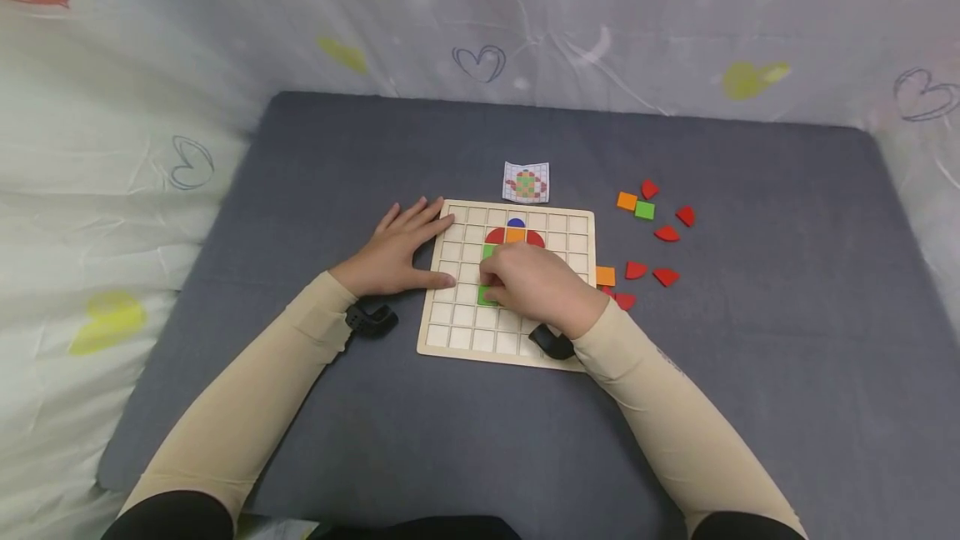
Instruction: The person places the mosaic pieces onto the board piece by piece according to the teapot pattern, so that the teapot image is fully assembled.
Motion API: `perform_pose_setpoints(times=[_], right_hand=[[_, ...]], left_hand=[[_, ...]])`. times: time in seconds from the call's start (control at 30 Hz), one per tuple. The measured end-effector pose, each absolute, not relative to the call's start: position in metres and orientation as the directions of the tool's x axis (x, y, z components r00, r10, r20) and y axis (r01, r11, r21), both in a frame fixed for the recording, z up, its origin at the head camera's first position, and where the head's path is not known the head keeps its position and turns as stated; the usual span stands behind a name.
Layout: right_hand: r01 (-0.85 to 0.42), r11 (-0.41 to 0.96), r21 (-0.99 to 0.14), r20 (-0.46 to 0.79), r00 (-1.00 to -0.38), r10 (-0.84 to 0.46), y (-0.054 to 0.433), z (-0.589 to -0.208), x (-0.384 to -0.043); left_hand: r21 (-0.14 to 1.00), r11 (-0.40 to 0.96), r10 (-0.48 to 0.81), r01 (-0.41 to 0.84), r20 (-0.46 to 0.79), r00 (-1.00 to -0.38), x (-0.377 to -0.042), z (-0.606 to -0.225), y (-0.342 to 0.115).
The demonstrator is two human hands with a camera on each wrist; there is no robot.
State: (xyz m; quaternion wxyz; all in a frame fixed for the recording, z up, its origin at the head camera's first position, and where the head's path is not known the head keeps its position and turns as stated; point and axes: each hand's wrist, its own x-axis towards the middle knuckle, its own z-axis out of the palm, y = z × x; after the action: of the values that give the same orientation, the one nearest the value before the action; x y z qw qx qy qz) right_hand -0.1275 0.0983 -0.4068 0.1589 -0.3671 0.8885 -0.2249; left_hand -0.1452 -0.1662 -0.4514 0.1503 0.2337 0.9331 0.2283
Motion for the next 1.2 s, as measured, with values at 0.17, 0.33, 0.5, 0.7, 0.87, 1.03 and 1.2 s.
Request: perform_pose_setpoints(times=[0.17,0.33,0.5,0.7,0.87,1.03,1.2], right_hand=[[-0.592,0.642,-0.487,-0.103,-0.692,-0.715,0.099,-0.409,-0.128],[-0.585,0.653,-0.481,-0.103,-0.703,-0.704,0.101,-0.409,-0.129],[-0.557,0.672,-0.488,-0.116,-0.722,-0.682,0.111,-0.406,-0.136],[-0.492,0.701,-0.516,-0.119,-0.769,-0.628,0.137,-0.397,-0.148],[-0.397,0.762,-0.512,-0.176,-0.819,-0.546,0.158,-0.391,-0.152],[-0.319,0.810,-0.492,-0.244,-0.843,-0.480,0.175,-0.392,-0.152],[-0.318,0.824,-0.470,-0.250,-0.847,-0.469,0.191,-0.398,-0.149]], left_hand=[[0.499,0.788,0.503,0.362,-0.180,-0.845,-0.145,-0.450,-0.166],[0.505,0.783,0.505,0.362,-0.178,-0.844,-0.145,-0.450,-0.166],[0.503,0.785,0.505,0.360,-0.183,-0.844,-0.145,-0.449,-0.166],[0.505,0.785,0.505,0.359,-0.184,-0.844,-0.145,-0.449,-0.166],[0.507,0.780,0.509,0.368,-0.169,-0.844,-0.146,-0.450,-0.166],[0.501,0.784,0.506,0.366,-0.175,-0.844,-0.146,-0.453,-0.166],[0.498,0.788,0.501,0.363,-0.176,-0.847,-0.145,-0.452,-0.168]])
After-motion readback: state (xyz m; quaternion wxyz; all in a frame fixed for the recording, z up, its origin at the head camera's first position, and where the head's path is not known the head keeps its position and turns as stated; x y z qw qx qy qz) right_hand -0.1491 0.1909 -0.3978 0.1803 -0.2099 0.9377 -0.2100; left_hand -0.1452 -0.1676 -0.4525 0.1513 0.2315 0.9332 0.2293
